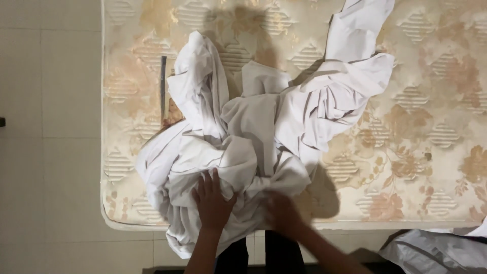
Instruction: The person arranges white pillows on a mattress, then unfolds and spreads a white fitted sheet over the mattress, tucking the corners and smoothing the surface by hand.
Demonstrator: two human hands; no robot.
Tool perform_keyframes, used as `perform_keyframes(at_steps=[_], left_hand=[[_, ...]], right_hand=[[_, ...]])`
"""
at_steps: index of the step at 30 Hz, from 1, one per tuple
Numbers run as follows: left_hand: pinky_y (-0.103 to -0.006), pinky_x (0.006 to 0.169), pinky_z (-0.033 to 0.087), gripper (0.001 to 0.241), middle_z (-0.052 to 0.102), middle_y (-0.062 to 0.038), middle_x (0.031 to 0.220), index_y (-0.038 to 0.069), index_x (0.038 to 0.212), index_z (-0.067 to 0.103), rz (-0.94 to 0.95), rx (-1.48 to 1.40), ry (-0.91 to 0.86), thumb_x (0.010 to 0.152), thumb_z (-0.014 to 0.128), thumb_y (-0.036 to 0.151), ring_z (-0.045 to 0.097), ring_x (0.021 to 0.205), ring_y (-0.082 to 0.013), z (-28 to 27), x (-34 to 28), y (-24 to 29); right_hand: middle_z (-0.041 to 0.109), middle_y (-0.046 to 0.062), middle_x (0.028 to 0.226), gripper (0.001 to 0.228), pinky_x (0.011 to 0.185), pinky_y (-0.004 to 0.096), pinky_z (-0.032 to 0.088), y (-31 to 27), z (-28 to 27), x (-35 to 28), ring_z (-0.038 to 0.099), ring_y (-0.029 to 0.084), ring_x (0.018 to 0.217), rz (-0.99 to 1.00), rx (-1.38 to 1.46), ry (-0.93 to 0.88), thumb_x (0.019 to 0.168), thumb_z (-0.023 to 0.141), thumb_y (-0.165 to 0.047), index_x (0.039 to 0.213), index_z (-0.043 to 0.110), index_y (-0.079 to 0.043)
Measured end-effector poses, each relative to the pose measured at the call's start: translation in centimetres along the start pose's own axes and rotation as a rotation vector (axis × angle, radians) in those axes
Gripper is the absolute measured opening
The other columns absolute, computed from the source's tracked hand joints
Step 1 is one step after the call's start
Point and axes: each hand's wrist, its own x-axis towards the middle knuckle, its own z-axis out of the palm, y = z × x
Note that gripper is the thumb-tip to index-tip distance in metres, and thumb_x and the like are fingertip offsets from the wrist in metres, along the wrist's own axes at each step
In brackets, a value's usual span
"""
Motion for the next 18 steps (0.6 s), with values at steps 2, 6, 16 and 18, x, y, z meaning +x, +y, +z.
perform_keyframes(at_steps=[2,6,16,18], left_hand=[[-0.0685,0.115,0.02,0.105,0.036,-0.021,0.158,0.013,0.157,0.03,-0.007,-0.001,-0.014,0.075,0.078,0.058,0.031,0.148,-0.0407,-0.1,-0.4,0.0],[-0.068,0.116,0.019,0.101,0.035,-0.017,0.161,0.014,0.157,0.032,-0.017,0.008,-0.022,0.076,0.078,0.054,0.03,0.15,-0.0377,-0.1,-0.7,-0.4],[-0.0676,0.118,0.012,0.102,0.036,-0.016,0.162,0.015,0.157,0.031,-0.023,-0.111,-0.028,0.075,0.08,0.052,0.032,0.15,-0.0364,-1.1,-0.8,-1.0],[-0.0693,0.119,0.008,0.11,0.038,-0.018,0.16,0.011,0.159,0.027,-0.04,-0.251,-0.037,0.074,0.08,0.056,0.032,0.15,-0.0371,-1.7,-1.0,-1.1]], right_hand=[[0.063,0.012,0.129,0.04,0.1,0.052,0.05,0.3,-6.7,3.2,0.06,0.034,0.121,0.141,-0.011,-0.041,0.078,0.078,-0.025,0.114,0.068,-0.011],[0.053,0.03,0.136,0.086,0.099,0.063,0.046,5.1,-12.5,6.2,0.048,0.047,0.129,0.261,-0.315,0.116,0.054,0.082,-0.023,0.133,0.056,-0.002],[0.071,0.021,0.092,0.061,0.075,0.047,0.053,6.5,0.4,4.9,0.067,0.038,0.082,0.434,-0.333,0.091,0.09,0.063,0.002,0.15,0.054,-0.004],[0.07,0.021,0.093,0.055,0.077,0.049,0.052,4.5,0.8,8.2,0.066,0.039,0.085,0.422,-0.24,0.028,0.085,0.066,-0.001,0.138,0.056,-0.003]])
